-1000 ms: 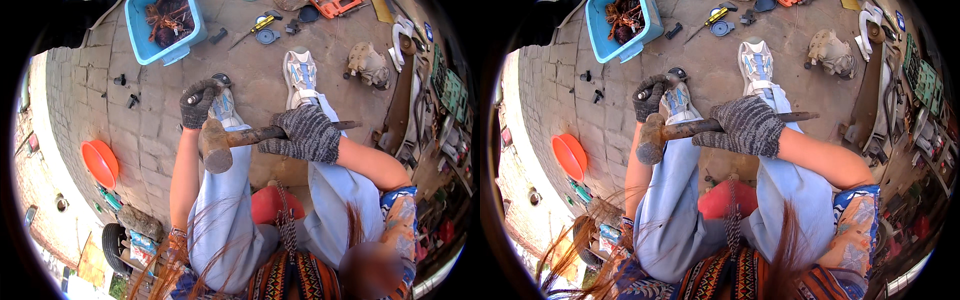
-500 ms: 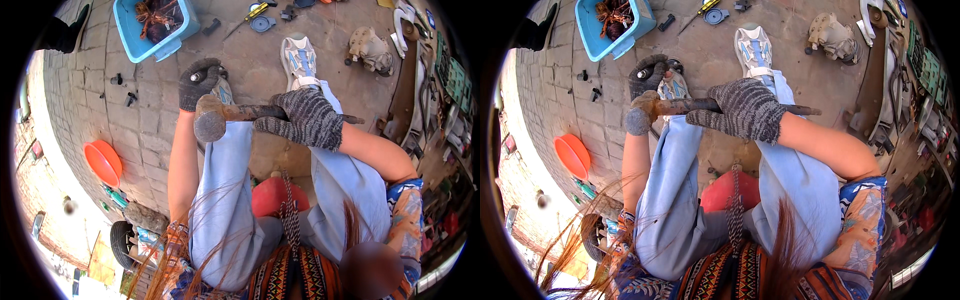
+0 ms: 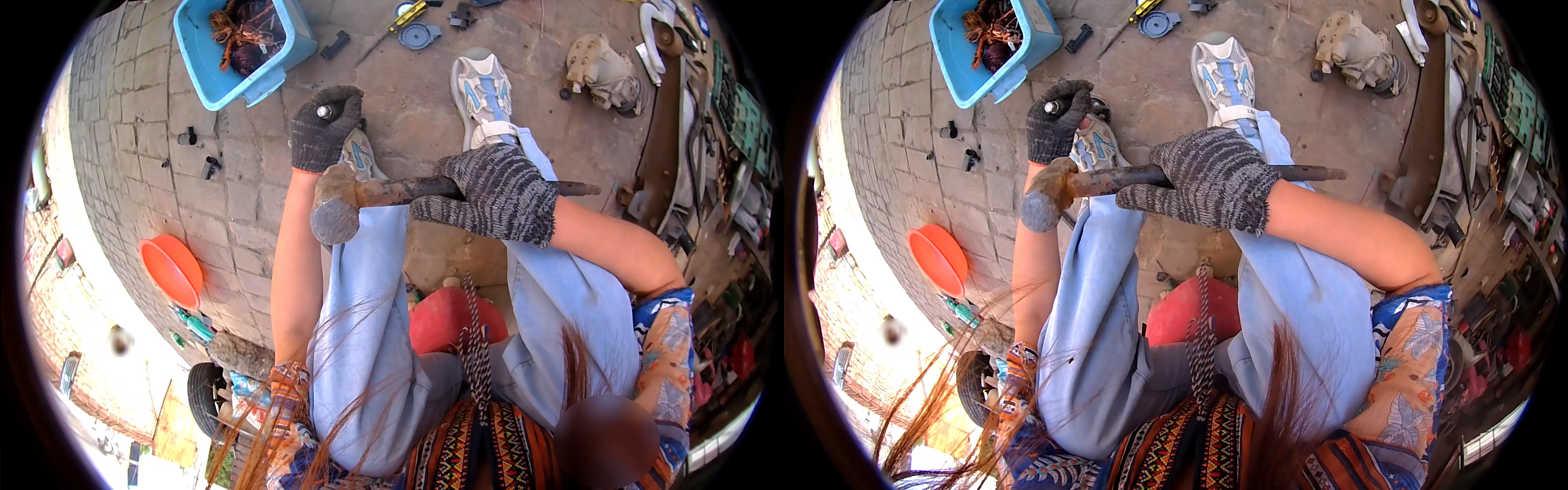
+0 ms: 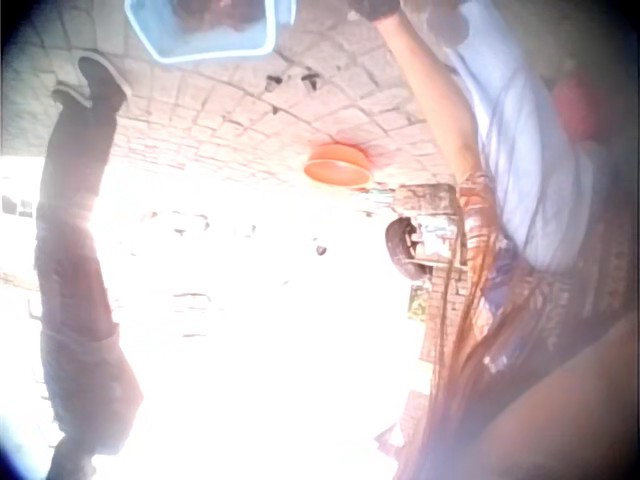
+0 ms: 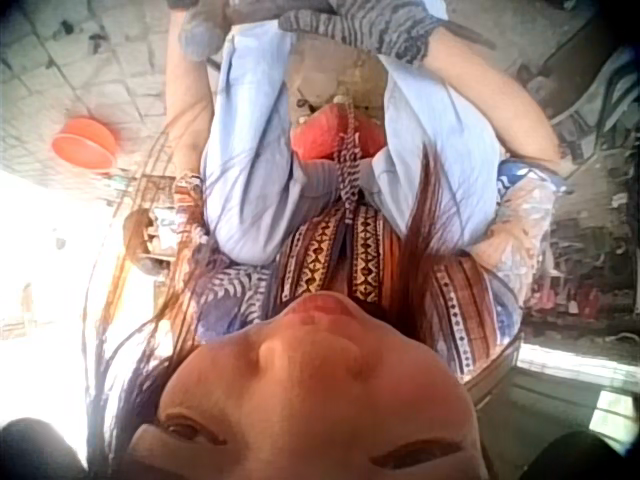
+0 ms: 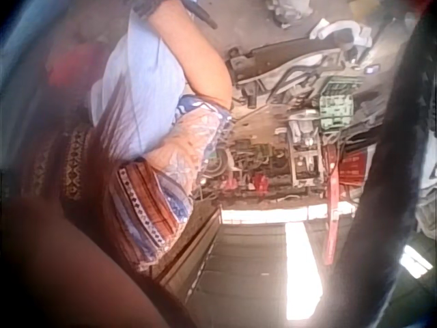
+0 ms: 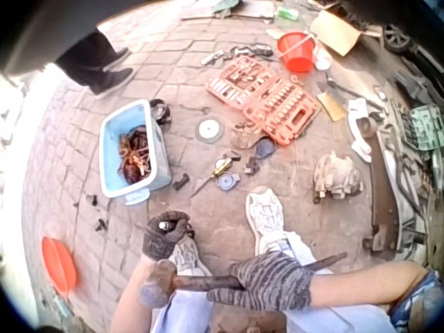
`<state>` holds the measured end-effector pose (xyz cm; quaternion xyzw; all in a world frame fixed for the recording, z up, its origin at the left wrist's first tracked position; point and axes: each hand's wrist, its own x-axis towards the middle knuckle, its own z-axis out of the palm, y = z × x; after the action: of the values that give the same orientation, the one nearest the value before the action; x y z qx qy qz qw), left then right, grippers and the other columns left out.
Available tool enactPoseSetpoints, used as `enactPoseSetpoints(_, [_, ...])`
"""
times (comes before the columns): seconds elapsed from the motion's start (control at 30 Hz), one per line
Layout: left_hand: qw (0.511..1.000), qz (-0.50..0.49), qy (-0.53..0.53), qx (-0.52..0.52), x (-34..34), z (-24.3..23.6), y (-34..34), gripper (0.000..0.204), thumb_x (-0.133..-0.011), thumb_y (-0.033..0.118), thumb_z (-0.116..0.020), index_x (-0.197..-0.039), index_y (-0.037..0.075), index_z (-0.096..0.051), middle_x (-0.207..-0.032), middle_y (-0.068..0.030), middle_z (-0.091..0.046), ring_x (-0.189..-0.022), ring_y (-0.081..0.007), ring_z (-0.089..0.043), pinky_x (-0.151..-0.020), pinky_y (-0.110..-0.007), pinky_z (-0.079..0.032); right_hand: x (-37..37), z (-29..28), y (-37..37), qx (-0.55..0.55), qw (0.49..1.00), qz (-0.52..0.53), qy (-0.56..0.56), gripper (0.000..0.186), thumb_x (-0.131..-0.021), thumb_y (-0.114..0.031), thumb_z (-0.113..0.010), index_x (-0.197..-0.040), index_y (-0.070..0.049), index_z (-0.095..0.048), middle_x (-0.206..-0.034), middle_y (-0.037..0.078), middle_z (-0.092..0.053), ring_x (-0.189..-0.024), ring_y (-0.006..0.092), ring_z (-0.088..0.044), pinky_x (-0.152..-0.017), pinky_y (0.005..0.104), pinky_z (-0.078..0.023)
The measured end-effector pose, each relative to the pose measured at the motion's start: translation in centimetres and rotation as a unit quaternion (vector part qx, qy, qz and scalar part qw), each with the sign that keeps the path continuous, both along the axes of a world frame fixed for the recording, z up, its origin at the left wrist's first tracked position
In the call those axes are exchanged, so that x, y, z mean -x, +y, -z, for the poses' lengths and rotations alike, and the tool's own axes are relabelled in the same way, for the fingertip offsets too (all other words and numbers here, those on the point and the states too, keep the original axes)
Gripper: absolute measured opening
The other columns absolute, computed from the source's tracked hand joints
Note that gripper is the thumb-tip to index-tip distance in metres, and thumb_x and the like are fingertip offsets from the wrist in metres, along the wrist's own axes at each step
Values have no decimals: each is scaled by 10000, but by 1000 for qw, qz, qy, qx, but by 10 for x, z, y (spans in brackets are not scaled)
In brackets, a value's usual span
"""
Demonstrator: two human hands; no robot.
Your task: The person sits on a paved surface and repeatedly strikes a small metal object held in their left hand with a hammer in their right hand. The person adjusts the object's position occasionally while continuing to hammer it.
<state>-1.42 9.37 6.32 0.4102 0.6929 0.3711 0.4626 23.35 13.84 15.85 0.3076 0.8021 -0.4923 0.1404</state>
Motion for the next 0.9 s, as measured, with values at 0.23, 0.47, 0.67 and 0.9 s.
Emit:
enactPoseSetpoints(0.23, [999,40,-12,25,-1,-2,11,134,-854,68,-658,-977,26,-688,-802,-51,-682,-705,-89,-622,-651,-253,-514,-2,4,0,-11,1000,3,-3,799,-801,-786,-416,-754,-29,-668,-657,182,-629,-646,336,-647,-602,433,-510])
enactPoseSetpoints(0.47, [998,65,17,19,0,0,18,114,-854,67,-648,-950,23,-692,-775,-49,-678,-712,-93,-628,-648,-249,-515,-2,2,1,-8,1000,14,-11,807,-796,-792,-415,-736,-25,-660,-659,183,-629,-659,335,-649,-617,430,-510])
enactPoseSetpoints(0.67, [998,45,48,18,-9,15,2,121,-820,55,-666,-934,60,-707,-814,-70,-702,-715,-96,-646,-656,-258,-519,-5,-3,3,-13,1000,19,-21,804,-795,-795,-413,-800,-26,-651,-705,184,-643,-693,337,-655,-649,437,-511])
enactPoseSetpoints(0.9, [997,61,14,36,-5,24,-11,134,-885,59,-634,-1000,8,-678,-860,-86,-699,-780,-131,-658,-715,-262,-536,-5,-21,8,-92,995,27,38,715,-773,-757,-507,-814,-55,-640,-729,161,-652,-685,327,-660,-630,431,-514])
